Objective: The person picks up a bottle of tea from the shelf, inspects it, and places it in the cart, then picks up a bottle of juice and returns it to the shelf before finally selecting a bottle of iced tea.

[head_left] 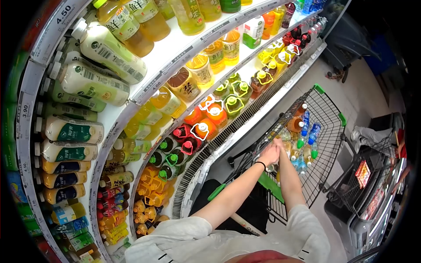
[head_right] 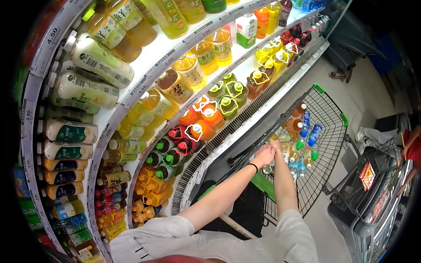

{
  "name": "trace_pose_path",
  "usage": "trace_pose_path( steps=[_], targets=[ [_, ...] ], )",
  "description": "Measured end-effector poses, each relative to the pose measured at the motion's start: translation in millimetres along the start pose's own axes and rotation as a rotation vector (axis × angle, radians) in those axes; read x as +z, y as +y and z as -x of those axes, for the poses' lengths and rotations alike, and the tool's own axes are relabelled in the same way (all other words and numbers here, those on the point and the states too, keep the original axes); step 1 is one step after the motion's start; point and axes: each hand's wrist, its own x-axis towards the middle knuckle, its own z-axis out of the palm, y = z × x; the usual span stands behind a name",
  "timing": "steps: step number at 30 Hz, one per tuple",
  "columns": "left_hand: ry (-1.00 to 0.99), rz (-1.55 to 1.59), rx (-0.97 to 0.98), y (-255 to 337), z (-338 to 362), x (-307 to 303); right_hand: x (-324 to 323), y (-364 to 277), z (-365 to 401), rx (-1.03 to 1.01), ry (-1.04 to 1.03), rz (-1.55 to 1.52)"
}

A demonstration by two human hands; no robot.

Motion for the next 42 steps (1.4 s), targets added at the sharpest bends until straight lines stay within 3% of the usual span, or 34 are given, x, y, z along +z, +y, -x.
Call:
trace_pose_path(
  steps=[2,4,6,11,13,18,22,26,27,32,42],
  targets=[
    [-0.021,0.011,0.089,-39,-39,36,1,-14,24,0.086,0.018,0.020],
    [-0.077,0.167,-0.046,-15,-27,6,6,-26,41,0.130,0.041,-0.002],
    [0.028,0.176,0.029,-25,-30,19,9,-27,49,0.157,0.074,-0.025],
    [-0.122,0.090,-0.002,-16,-21,-8,9,-22,57,0.157,0.167,-0.131],
    [-0.103,0.237,-0.008,-13,-26,2,0,-20,62,0.121,0.224,-0.194],
    [-0.099,0.060,0.106,-7,-51,14,-36,-27,70,-0.060,0.397,-0.316],
    [-0.149,-0.035,0.232,-6,-64,14,-108,-82,148,-0.382,0.502,-0.015],
    [-0.147,-0.060,0.253,-9,-77,26,-134,-96,182,-0.430,0.460,-0.034],
    [-0.138,-0.090,0.268,-7,-81,28,-139,-98,185,-0.356,0.401,-0.017],
    [-0.057,-0.142,0.232,-12,-97,46,-152,-120,206,-0.471,0.512,-0.198],
    [0.192,0.100,0.299,-35,-127,71,-143,-118,190,-0.481,0.523,-0.432]
  ],
)
